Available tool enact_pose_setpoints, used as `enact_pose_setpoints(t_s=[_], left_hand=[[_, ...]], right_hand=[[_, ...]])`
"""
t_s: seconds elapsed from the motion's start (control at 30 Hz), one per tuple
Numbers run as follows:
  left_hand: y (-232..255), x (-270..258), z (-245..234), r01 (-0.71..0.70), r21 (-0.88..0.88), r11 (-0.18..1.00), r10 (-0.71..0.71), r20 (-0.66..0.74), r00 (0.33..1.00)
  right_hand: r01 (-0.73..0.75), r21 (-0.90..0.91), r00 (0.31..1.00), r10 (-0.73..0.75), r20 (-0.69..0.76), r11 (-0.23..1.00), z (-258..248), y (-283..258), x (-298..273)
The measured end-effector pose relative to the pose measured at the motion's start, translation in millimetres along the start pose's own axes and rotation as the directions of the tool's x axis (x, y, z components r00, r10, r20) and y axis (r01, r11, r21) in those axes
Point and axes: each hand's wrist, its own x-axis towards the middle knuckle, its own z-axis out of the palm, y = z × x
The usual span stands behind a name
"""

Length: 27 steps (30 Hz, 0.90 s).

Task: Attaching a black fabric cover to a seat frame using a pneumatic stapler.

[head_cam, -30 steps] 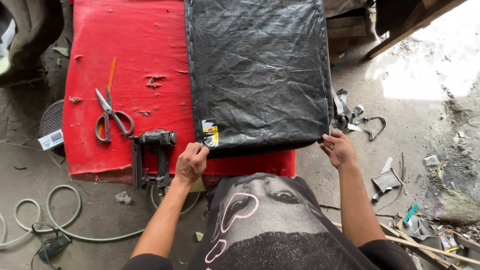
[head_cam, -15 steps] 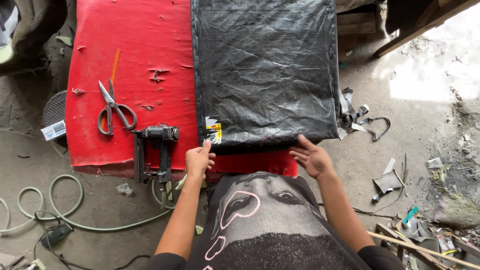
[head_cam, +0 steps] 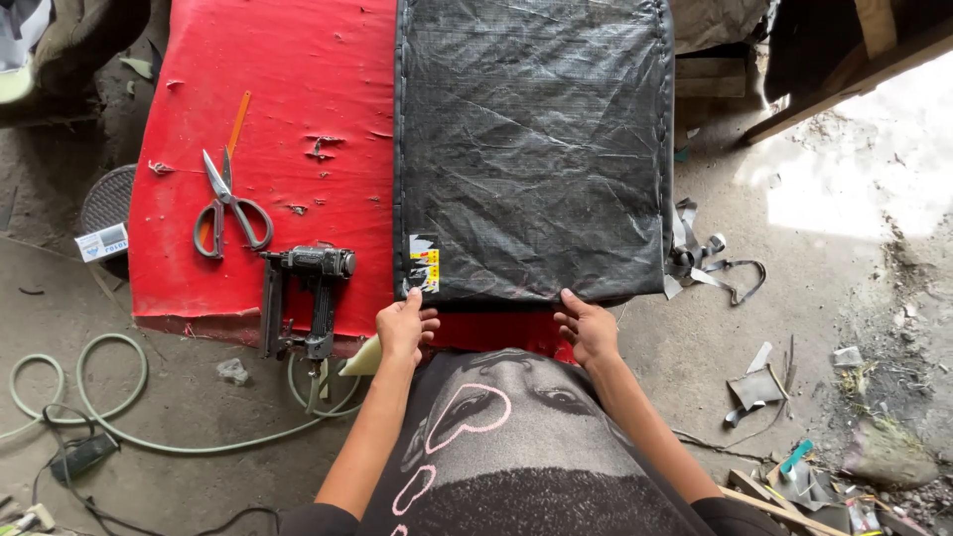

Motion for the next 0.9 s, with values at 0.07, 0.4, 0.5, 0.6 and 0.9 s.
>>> enact_pose_setpoints(t_s=[0.07,0.4,0.5,0.6,0.9], left_hand=[[-3,4,4,0.041,-0.086,0.995,-0.038,0.028,0.999],[-22,16,50,-0.080,-0.355,0.931,-0.028,-0.290,0.957],[-21,1,53,-0.125,-0.311,0.942,0.010,-0.348,0.938],[-24,-11,52,-0.088,-0.218,0.972,0.004,-0.362,0.932],[-41,-24,75,0.001,-0.395,0.919,-0.081,-0.186,0.979]], right_hand=[[0.004,-0.022,1.000,-0.003,0.003,1.000,0,-2,-2],[0.009,-0.160,0.999,-0.001,0.046,0.987,-4,-14,-8],[-0.014,-0.217,0.997,0.029,0.069,0.976,-17,-11,6],[-0.037,-0.286,0.988,0.077,0.131,0.957,-23,-19,12],[-0.161,-0.212,0.946,0.212,0.244,0.964,-35,-66,-5]])
